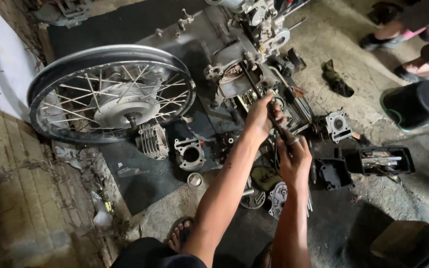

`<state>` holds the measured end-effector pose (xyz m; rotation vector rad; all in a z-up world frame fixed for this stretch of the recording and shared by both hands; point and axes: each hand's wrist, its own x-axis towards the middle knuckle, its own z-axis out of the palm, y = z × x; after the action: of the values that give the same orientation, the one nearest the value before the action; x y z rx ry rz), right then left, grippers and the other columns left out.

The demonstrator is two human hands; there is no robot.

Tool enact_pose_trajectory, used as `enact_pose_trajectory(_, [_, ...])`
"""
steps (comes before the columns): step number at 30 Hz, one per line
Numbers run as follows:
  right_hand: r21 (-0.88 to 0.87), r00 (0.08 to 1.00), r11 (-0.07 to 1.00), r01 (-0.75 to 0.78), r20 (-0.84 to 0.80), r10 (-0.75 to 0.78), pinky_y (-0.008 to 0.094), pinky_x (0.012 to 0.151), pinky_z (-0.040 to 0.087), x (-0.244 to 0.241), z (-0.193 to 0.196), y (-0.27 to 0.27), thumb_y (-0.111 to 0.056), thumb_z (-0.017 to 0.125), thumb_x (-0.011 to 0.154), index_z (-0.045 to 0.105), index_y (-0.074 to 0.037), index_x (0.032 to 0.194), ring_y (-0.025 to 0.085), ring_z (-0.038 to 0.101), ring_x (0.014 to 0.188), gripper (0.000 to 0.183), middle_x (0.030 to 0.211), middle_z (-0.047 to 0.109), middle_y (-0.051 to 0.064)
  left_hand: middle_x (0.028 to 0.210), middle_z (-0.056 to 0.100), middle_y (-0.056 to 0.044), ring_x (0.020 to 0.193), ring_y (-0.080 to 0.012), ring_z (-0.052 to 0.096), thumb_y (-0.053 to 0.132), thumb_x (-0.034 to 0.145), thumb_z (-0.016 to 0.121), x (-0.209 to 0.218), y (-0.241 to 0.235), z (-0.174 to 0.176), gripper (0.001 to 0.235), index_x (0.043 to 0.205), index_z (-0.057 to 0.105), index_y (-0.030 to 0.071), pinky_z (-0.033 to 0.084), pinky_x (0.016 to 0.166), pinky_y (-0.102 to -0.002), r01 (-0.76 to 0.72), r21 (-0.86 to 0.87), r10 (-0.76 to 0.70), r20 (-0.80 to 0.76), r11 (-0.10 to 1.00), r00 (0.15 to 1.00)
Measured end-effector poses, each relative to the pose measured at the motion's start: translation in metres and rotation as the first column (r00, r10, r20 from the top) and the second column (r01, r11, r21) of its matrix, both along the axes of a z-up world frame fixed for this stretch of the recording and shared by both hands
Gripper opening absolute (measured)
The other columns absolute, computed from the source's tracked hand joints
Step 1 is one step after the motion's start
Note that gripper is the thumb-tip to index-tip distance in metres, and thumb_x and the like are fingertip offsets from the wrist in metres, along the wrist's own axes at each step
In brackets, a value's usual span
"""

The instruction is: Disassembling and organizing motorcycle engine components on the floor

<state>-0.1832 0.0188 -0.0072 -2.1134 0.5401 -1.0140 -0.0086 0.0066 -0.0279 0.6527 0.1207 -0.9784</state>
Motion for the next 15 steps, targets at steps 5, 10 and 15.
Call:
enact_pose_trajectory(5, [0.413,0.990,0.908,0.071,0.084,-0.116,0.036,0.076,0.054,-0.015,-0.013,0.005,-0.007,0.077,0.095,0.062,-0.004,0.128,0.017,0.057,0.081,0.036,0.100,0.053,0.011,0.066,0.034,0.010,0.048,-0.0070,0.036,0.039,0.104,0.050,0.011,0.002,0.001,0.030,0.085,0.047,0.017,0.040,0.049,-0.028,0.044,-0.092,-0.053,-0.100,0.995,0.994])
enact_pose_trajectory(10, [0.878,0.992,0.479,-0.026,0.081,-0.095,0.037,0.066,0.056,-0.022,-0.009,-0.005,-0.015,0.069,0.094,0.066,-0.001,0.114,0.014,0.056,0.062,0.025,0.075,0.054,0.004,0.067,0.029,0.010,0.048,-0.0081,0.034,0.039,0.105,0.047,0.011,-0.008,-0.009,0.031,0.082,0.044,0.019,0.038,0.052,-0.029,0.065,-0.113,-0.076,-0.100,0.991,0.992])
enact_pose_trajectory(15, [0.665,0.922,0.682,-0.306,0.386,0.038,0.035,0.068,0.058,-0.031,0.027,-0.022,-0.006,0.057,0.093,0.049,0.005,0.147,0.007,0.044,0.060,0.056,0.071,0.045,0.004,0.069,0.036,0.010,0.051,-0.0096,0.042,0.039,0.108,0.042,0.015,-0.015,-0.008,0.031,0.086,0.042,0.017,0.042,0.056,-0.034,0.087,-0.020,-0.088,-0.054,0.996,0.995])
